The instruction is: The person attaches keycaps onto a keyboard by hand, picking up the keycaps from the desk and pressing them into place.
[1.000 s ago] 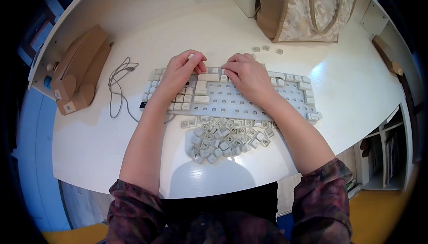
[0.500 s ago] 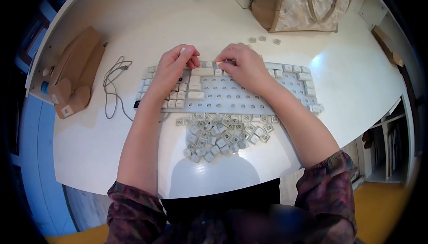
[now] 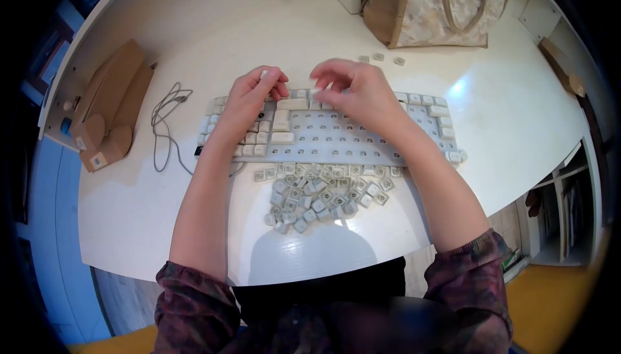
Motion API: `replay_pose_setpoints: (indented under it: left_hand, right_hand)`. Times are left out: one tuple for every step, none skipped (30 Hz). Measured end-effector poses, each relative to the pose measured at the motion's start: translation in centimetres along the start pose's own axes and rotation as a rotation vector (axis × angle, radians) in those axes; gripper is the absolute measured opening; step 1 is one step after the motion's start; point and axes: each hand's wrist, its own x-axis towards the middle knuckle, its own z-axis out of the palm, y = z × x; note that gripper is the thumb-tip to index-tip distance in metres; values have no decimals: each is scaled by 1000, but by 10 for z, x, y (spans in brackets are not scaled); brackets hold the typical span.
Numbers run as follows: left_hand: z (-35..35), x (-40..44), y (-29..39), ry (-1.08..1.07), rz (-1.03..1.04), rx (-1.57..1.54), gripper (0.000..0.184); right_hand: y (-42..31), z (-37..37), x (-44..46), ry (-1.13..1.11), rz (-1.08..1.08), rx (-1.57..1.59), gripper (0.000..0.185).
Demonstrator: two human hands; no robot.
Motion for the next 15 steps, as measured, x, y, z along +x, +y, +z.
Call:
replay_pose_setpoints:
  left_hand:
    - [0, 0, -1, -1, 1, 0, 34]
    - [-1, 1, -1, -2, 3, -5, 34]
    - [-1, 1, -2, -3, 5, -10, 35]
    - [-2, 1, -3, -5, 7, -15, 35]
    - [-2, 1, -3, -9, 14, -16, 35]
    - [-2, 2, -4, -12, 22, -18, 36]
    - [-2, 2, -4, -14, 30, -19, 36]
    - [-2, 2, -4, -16, 29, -16, 37]
    - [-2, 2, -4, -17, 27, -13, 37]
    - [-2, 2, -4, -20, 25, -10, 38]
    - [-2, 2, -3, -19, 22, -9, 38]
    - [-2, 2, -3, -18, 19, -8, 38]
    - [-1, 1, -3, -18, 15, -7, 38]
    - [-1, 2, -3, -17, 21, -3, 38]
    - [-1, 2, -3, -16, 28, 2, 39]
  right_hand:
    - [-10, -4, -2, -137, 55, 27, 15]
    - [-17, -6, -5, -272, 110, 54, 14]
    - [-19, -5, -8, -359, 94, 49, 14]
    - [-21, -3, -10, -446, 79, 44, 14]
    - [-24, -2, -13, -533, 64, 38, 14]
    - [-31, 0, -16, -585, 107, 10, 10]
    - [-39, 1, -18, -642, 130, 18, 11]
    - [-47, 1, -19, -699, 154, 26, 13]
    - [-51, 2, -21, -756, 177, 34, 14]
    - [-49, 5, -24, -776, 130, 5, 13]
    - [-50, 7, -27, -778, 84, -35, 13]
    - [-51, 9, -28, -779, 37, -75, 13]
    - [-52, 10, -29, -779, -9, -115, 13]
    - [-50, 11, -29, -768, -57, -118, 14]
    - [-46, 12, -30, -757, -104, -121, 14]
